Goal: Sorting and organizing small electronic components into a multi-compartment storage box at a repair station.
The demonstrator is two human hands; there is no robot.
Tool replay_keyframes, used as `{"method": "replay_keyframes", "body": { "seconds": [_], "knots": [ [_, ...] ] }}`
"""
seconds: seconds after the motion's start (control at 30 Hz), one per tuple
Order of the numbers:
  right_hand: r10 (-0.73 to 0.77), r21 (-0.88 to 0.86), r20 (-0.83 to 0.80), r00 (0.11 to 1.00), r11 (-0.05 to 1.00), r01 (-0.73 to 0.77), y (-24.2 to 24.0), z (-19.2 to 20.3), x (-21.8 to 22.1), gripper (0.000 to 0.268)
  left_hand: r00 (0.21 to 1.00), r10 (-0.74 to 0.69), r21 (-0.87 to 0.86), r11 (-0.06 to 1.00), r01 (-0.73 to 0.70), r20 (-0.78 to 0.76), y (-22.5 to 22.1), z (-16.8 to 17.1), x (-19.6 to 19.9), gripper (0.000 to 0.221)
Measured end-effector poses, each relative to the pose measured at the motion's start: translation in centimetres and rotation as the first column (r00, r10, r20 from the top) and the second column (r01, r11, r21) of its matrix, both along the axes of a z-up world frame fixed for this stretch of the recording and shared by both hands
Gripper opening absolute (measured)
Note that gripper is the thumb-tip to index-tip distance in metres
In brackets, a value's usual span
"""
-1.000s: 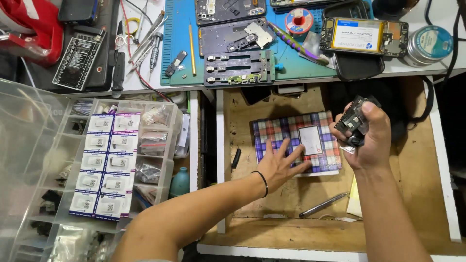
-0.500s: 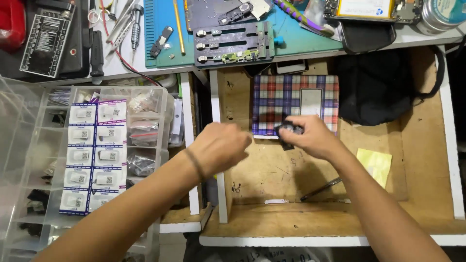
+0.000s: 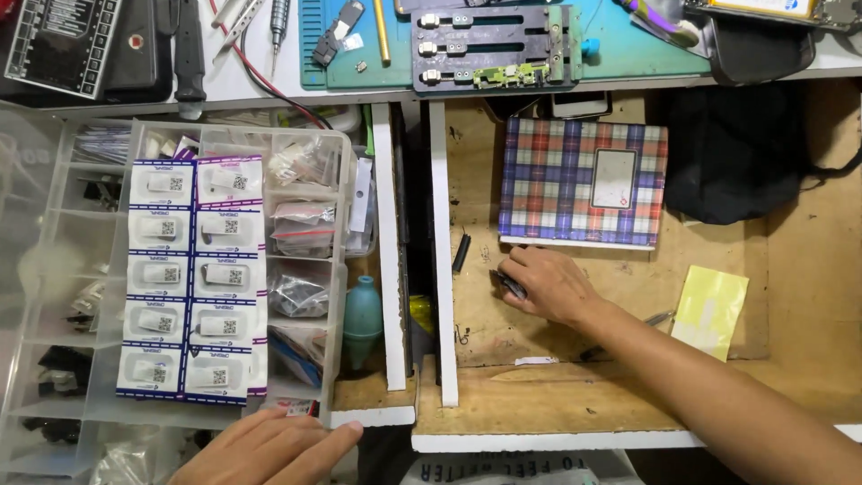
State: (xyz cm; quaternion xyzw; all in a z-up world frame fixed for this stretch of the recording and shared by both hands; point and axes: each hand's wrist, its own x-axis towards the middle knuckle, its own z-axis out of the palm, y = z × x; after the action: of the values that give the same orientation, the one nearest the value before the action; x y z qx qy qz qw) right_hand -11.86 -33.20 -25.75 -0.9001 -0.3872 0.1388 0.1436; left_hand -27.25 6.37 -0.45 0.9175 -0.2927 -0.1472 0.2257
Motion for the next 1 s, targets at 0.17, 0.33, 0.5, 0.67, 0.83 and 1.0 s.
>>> {"method": "replay_keyframes", "body": {
  "seconds": [0.17,0.33,0.5,0.67,0.83,1.0],
  "knots": [
    [0.106,-0.011,0.197,0.975,0.994,-0.106,-0.3,-0.3,-0.7,0.041,0.999,-0.011,-0.013,1.000,0.012,0.032,0.8,-1.4,-1.0,0.046],
    [0.200,-0.120,-0.025,0.979,0.972,-0.202,-0.9,1.4,0.1,0.056,0.995,-0.098,-0.041,0.994,0.097,-0.019,1.6,-1.8,-1.0,0.053],
    [0.153,-0.226,-0.257,0.954,0.951,-0.213,-0.4,5.4,1.1,0.075,0.996,0.033,-0.032,0.999,-0.031,0.079,-0.7,0.0,0.0,0.047],
    [-0.157,-0.329,-0.563,0.811,0.943,-0.046,0.8,11.7,2.6,0.102,0.986,0.093,-0.046,0.995,-0.088,0.135,-1.7,1.1,1.0,0.045],
    [-0.291,-0.149,-0.584,0.758,0.956,0.252,-2.5,9.1,4.2,0.055,0.981,0.028,-0.072,0.997,-0.015,0.192,-2.2,1.2,1.5,0.042],
    [-0.268,-0.089,-0.468,0.842,0.962,0.257,-2.9,7.0,4.4,0.022,0.986,0.049,-0.068,0.997,-0.039,0.160,-2.9,1.4,1.4,0.043]
  ]
}}
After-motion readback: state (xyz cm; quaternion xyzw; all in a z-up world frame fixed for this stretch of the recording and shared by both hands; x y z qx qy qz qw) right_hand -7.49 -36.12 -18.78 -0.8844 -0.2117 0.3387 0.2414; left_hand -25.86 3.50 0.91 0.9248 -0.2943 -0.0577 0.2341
